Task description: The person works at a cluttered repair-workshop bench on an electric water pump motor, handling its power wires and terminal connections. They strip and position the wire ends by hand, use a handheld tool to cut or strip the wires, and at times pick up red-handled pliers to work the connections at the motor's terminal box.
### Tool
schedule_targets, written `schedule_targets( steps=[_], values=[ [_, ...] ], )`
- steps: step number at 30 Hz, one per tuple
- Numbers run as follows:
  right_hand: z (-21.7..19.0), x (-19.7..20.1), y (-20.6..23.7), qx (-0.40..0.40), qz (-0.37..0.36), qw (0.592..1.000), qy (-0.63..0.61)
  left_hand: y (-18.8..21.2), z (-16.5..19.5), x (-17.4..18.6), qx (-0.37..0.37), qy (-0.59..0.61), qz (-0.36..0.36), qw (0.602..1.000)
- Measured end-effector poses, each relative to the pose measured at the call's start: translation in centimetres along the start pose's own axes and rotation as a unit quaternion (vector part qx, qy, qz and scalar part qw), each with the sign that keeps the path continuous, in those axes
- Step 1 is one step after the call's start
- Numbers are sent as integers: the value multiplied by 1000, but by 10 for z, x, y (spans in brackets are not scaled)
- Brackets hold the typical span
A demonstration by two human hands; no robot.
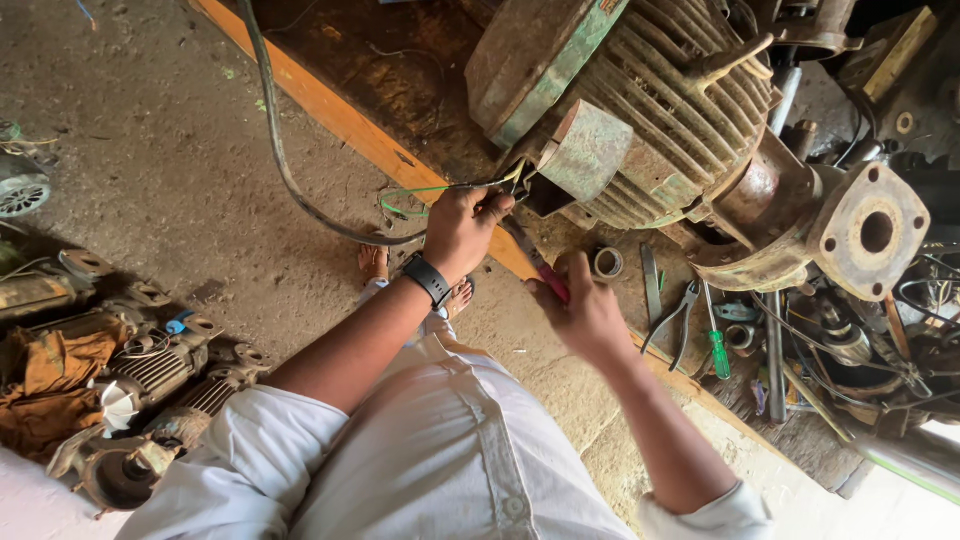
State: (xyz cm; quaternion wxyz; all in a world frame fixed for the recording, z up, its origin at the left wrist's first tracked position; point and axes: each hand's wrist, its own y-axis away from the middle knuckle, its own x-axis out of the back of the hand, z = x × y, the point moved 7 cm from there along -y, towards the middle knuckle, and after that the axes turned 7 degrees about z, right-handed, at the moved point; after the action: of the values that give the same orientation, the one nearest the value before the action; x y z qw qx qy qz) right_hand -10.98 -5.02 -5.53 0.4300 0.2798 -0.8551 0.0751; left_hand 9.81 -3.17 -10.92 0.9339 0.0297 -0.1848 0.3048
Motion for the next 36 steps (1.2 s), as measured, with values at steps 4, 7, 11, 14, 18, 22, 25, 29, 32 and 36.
schedule_targets(
  steps=[4, 7, 11, 14, 18, 22, 25, 29, 32, 36],
  values=[
    [18, -42, 13, -251, -303, 725, -565, -2, -11, -4, 26, 95, -49, 994],
    [9, -29, 8, -120, -285, 810, -499, -6, -12, 0, -14, -20, -49, 999],
    [-1, -4, 17, -47, -208, 949, -233, -4, -8, 1, -8, -36, -57, 998],
    [-14, 21, 27, 49, -84, 995, -35, -3, -3, 3, 0, -34, -63, 997],
    [-3, 7, 31, -27, -108, 994, 3, -2, 0, 4, 26, -44, -68, 996],
    [-11, -5, 23, -10, -52, 998, -30, -2, 0, 3, 48, -33, -81, 995],
    [-26, -2, 20, 50, 6, 999, -17, -3, 3, 7, 11, -37, -59, 998],
    [-40, 7, 18, 77, 48, 994, 64, -3, 0, 7, 20, -44, -68, 997],
    [-50, 13, 16, 102, 65, 989, 85, -3, 2, 8, 20, -36, -59, 997],
    [-57, 15, 16, 105, 69, 987, 105, -2, -1, 7, 38, -39, -60, 997]
  ],
)
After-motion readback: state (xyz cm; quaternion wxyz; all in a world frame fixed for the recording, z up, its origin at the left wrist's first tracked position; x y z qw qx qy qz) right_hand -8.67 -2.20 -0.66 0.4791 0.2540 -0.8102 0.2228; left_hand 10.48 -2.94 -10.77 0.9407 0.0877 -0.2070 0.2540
